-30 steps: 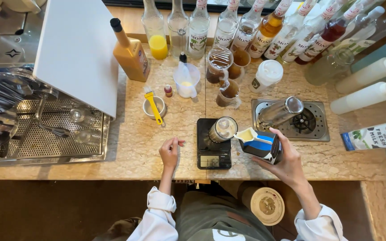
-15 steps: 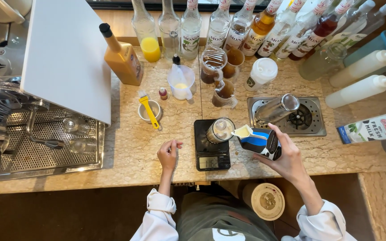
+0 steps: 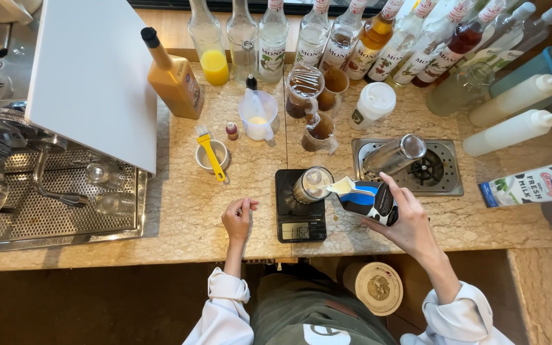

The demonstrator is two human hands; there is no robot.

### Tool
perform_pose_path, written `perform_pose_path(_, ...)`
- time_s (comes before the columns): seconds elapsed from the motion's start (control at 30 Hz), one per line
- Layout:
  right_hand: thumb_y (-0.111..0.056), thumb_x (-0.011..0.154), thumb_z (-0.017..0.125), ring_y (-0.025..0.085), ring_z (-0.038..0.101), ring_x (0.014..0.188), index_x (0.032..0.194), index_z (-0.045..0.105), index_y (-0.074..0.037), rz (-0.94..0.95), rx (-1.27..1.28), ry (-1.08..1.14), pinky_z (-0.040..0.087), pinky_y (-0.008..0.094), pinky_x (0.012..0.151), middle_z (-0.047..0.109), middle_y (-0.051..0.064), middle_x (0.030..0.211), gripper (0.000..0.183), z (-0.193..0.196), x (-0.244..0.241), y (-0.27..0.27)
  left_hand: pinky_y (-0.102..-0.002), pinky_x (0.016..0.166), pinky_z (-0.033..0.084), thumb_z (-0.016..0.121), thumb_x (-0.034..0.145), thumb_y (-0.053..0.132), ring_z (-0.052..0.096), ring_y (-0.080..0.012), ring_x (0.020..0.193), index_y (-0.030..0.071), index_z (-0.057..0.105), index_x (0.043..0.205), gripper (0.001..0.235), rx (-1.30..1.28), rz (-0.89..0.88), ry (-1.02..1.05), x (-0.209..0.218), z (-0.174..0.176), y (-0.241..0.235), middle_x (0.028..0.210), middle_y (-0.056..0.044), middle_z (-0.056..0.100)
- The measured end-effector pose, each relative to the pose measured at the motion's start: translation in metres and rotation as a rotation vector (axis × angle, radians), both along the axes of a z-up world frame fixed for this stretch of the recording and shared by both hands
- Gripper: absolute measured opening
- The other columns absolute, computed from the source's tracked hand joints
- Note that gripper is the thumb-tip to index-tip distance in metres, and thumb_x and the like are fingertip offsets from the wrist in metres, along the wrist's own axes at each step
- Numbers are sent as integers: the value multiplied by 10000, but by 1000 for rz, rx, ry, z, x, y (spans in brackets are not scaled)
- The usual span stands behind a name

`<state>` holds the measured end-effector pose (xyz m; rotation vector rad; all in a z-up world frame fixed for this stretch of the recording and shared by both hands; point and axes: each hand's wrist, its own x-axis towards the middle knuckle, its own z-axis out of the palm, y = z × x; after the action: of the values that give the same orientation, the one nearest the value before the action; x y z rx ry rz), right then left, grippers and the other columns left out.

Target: Preparing a drink by weighing ingredients on a scale, pouring milk from a carton, and retrieving items from storage cabinets.

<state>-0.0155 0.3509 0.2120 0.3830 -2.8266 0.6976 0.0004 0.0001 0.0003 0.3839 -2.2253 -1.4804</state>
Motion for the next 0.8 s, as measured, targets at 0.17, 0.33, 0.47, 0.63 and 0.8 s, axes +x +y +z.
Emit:
perform_pose_path(0.17, -396, 596, 952, 291, 682, 906, 1541, 523, -202, 25, 17, 7, 547, 440, 886, 670, 102, 993, 1055, 3, -3, 0, -251, 595, 476, 569, 1021, 296, 594, -169, 623, 253, 798, 784, 332, 9, -1, 4, 1, -1, 0, 617, 63, 705)
perform_pose_path(0.33, -375, 597, 947, 287, 671, 934, 1558, 500, -213, 33, 38, -13, 529, 417, 880, 668, 106, 1013, 1072, 4, -5, 1, -251, 591, 477, 573, 1020, 281, 598, -168, 623, 253, 793, 778, 328, -2, 1, 18, 0, -1, 0, 615, 66, 702)
perform_pose_path(0.47, -393, 602, 943, 291, 667, 945, 1560, 495, -211, 39, 44, -17, 526, 418, 877, 667, 110, 1020, 1073, 1, -7, 3, -241, 586, 474, 573, 1017, 291, 595, -156, 617, 261, 793, 776, 328, -9, -3, 13, 0, -4, -1, 610, 75, 700)
perform_pose_path(0.63, -398, 604, 936, 279, 667, 971, 1564, 489, -224, 36, 72, -24, 521, 401, 877, 670, 101, 1038, 1073, -1, -7, 5, -253, 587, 478, 572, 1014, 276, 599, -174, 619, 251, 794, 775, 327, -10, -8, 30, -1, -3, -1, 612, 61, 700)
perform_pose_path(0.8, -415, 604, 933, 272, 662, 960, 1568, 487, -231, 38, 82, -28, 516, 390, 863, 668, 100, 1033, 1079, -3, -8, 8, -247, 591, 479, 573, 1013, 275, 600, -167, 620, 255, 794, 781, 322, -11, -6, 33, 0, -4, 0, 614, 67, 702)
